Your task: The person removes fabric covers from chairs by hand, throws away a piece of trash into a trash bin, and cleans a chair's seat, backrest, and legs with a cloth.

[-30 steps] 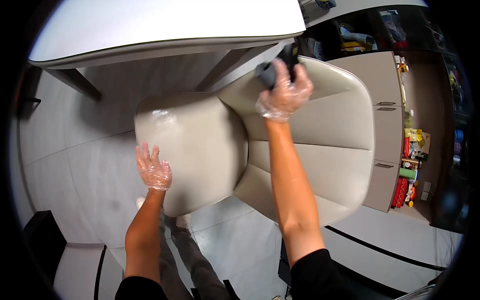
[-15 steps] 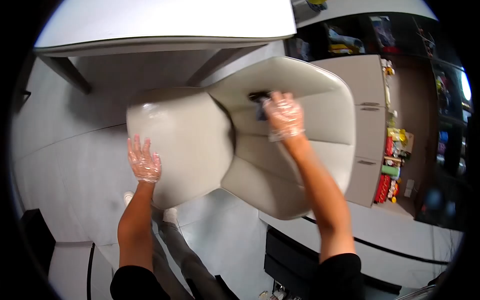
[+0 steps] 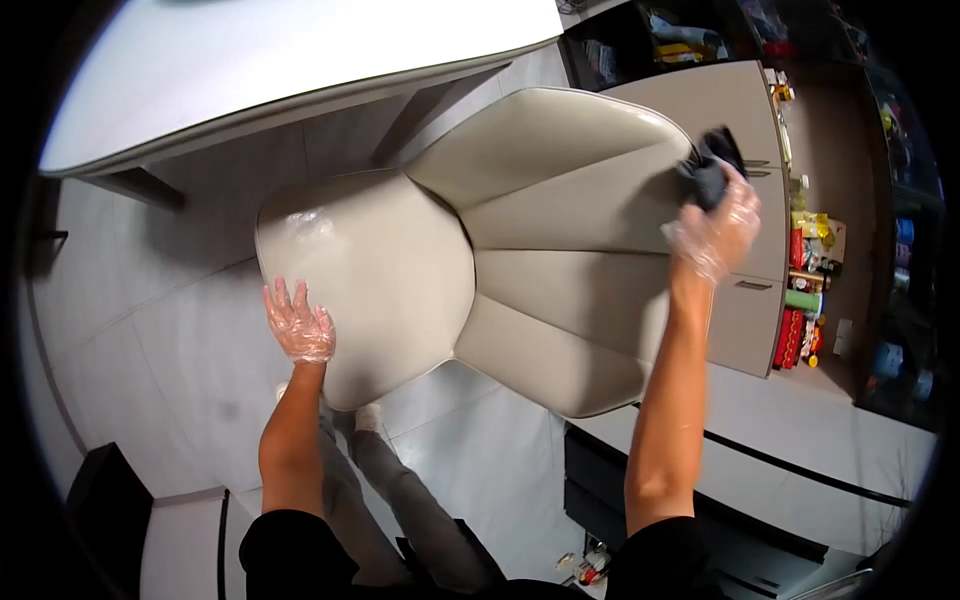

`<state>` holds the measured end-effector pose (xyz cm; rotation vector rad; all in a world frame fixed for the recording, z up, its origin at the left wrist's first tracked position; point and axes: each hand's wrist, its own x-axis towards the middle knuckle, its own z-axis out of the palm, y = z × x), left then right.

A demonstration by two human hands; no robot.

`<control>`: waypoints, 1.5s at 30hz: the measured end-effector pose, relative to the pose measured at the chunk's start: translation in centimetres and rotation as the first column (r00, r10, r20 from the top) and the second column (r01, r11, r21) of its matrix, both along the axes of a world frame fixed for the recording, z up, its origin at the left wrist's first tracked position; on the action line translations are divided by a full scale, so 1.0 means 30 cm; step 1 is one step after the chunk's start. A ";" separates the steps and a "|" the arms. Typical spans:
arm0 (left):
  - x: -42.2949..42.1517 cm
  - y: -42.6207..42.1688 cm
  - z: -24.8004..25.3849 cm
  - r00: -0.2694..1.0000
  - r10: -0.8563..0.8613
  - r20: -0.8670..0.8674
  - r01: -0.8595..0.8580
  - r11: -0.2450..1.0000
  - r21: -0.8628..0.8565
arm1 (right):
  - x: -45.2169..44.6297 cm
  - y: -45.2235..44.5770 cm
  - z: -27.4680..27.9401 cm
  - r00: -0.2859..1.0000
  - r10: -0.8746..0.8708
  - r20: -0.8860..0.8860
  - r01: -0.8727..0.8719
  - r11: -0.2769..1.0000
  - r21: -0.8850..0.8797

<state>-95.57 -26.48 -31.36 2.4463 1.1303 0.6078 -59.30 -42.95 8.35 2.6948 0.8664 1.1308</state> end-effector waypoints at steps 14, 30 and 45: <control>-0.017 0.009 -0.032 0.997 -0.069 0.029 0.068 0.997 0.028 | -0.362 0.079 -1.054 0.976 -0.057 -0.212 0.064 0.998 0.025; 0.069 0.011 0.132 0.720 -0.561 -0.408 0.619 0.785 0.013 | -0.390 -0.033 -1.061 0.981 -0.001 -0.193 -0.060 0.948 -0.313; 0.084 0.026 0.099 0.738 -0.575 -0.353 0.636 0.768 0.080 | -0.224 0.000 -0.392 0.943 -0.271 0.191 0.217 0.940 0.262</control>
